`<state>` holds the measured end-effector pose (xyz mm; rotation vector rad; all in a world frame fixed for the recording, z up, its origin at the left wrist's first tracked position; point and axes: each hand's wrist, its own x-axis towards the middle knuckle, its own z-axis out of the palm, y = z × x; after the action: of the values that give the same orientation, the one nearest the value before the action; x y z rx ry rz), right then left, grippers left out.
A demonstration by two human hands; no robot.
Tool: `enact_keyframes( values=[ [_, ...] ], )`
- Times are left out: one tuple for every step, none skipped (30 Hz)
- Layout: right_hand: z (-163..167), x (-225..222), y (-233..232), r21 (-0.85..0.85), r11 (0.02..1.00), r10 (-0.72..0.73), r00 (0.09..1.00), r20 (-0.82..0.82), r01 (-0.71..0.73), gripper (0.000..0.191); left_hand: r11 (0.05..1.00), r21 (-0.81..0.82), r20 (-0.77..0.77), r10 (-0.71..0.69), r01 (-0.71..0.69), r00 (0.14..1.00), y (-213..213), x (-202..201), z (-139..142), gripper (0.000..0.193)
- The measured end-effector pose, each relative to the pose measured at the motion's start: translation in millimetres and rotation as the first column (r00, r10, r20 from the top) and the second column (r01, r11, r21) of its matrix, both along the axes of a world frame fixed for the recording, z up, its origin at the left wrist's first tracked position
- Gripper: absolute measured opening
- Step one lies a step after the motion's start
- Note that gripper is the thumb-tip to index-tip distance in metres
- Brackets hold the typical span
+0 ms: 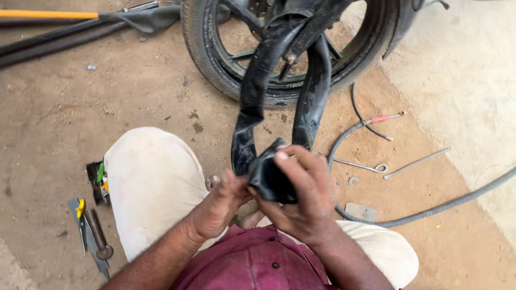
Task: The person removes a motorcycle tire from the wheel, uses a screwdriver to locate a puncture in the inner tube, and then uses a metal file to roughen the surface around the puncture in preparation for a patch.
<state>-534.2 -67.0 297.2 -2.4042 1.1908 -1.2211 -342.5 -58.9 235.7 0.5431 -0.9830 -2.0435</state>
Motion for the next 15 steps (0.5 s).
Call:
enact_keyframes(
  values=[
    [0.2, 3.1, 0.5, 0.002, 1.0, 0.018, 0.999, -0.036, -0.018, 0.074, 0.981, 0.187, 0.013, 0.058, -0.059, 0.998, -1.1, -2.9, -0.5, 0.093],
    [-1.2, 5.3, 1.9, 0.009, 0.999, 0.04, 0.996, -0.075, -0.04, 0.072, 0.921, 0.37, 0.04, 0.117, -0.124, 0.992, -1.7, -2.7, -1.7, 0.089],
    [-3.5, 7.3, 2.5, 0.004, 0.997, 0.08, 0.994, -0.069, -0.079, 0.074, 0.823, 0.536, 0.082, 0.174, -0.19, 0.981, -2.7, 0.3, -3.5, 0.084],
    [-6.8, 9.2, 3.6, 0.0, 0.993, 0.12, 0.991, -0.062, -0.12, 0.077, 0.783, 0.604, 0.089, 0.119, -0.148, 0.989, -2.5, 3.5, -6.1, 0.08],
    [-11.3, 11.7, 5.1, -0.008, 0.986, 0.163, 0.985, -0.056, -0.164, 0.08, 0.738, 0.666, 0.092, 0.066, -0.111, 0.994, -2.3, 9.9, -9.7, 0.075],
    [-15.7, 14.2, 5.9, -0.005, 0.981, 0.195, 0.979, -0.061, -0.196, 0.077, 0.686, 0.723, 0.092, 0.016, -0.078, 0.996, -1.8, 16.2, -14.2, 0.07],
    [-20.8, 17.0, 8.2, 0.0, 0.974, 0.226, 0.972, -0.067, -0.227, 0.074, 0.661, 0.746, 0.057, 0.061, -0.083, 0.996, -0.6, 17.5, -20.7, 0.06],
    [-25.3, 19.4, 8.8, 0.008, 0.966, 0.258, 0.963, -0.074, -0.258, 0.071, 0.631, 0.771, 0.023, 0.108, -0.086, 0.994, 0.9, 18.4, -27.7, 0.05],
    [-29.3, 20.7, 9.7, 0.029, 0.954, 0.299, 0.952, -0.064, -0.298, 0.07, 0.6, 0.795, -0.01, 0.157, -0.088, 0.988, 3.9, 19.2, -32.8, 0.04],
    [-32.7, 19.9, 8.2, 0.046, 0.94, 0.341, 0.939, -0.053, -0.339, 0.069, 0.634, 0.755, 0.032, 0.22, -0.168, 0.975, 6.9, 20.4, -36.6, 0.035],
    [-35.3, 16.8, 3.9, 0.058, 0.923, 0.383, 0.923, -0.043, -0.381, 0.068, 0.665, 0.705, 0.067, 0.286, -0.249, 0.956, 7.9, 21.8, -37.6, 0.031],
    [-38.0, 10.7, -2.4, 0.076, 0.916, 0.393, 0.919, 0.019, -0.394, 0.07, 0.686, 0.649, 0.099, 0.354, -0.33, 0.93, 7.7, 23.1, -35.9, 0.027],
    [-40.0, 1.3, -14.6, 0.101, 0.907, 0.401, 0.912, 0.084, -0.408, 0.071, 0.693, 0.567, 0.173, 0.43, -0.446, 0.886, 7.7, 26.2, -29.9, 0.026],
    [-42.0, -12.8, -27.3, 0.13, 0.896, 0.407, 0.901, 0.15, -0.426, 0.074, 0.684, 0.476, 0.236, 0.506, -0.553, 0.829, 9.0, 31.0, -19.1, 0.028],
    [-47.0, -26.7, -50.2, 0.104, 0.948, 0.286, 0.948, 0.139, -0.301, 0.058, 0.67, 0.391, 0.279, 0.566, -0.63, 0.776, 7.8, 37.9, -4.0, 0.029]
  ],
)
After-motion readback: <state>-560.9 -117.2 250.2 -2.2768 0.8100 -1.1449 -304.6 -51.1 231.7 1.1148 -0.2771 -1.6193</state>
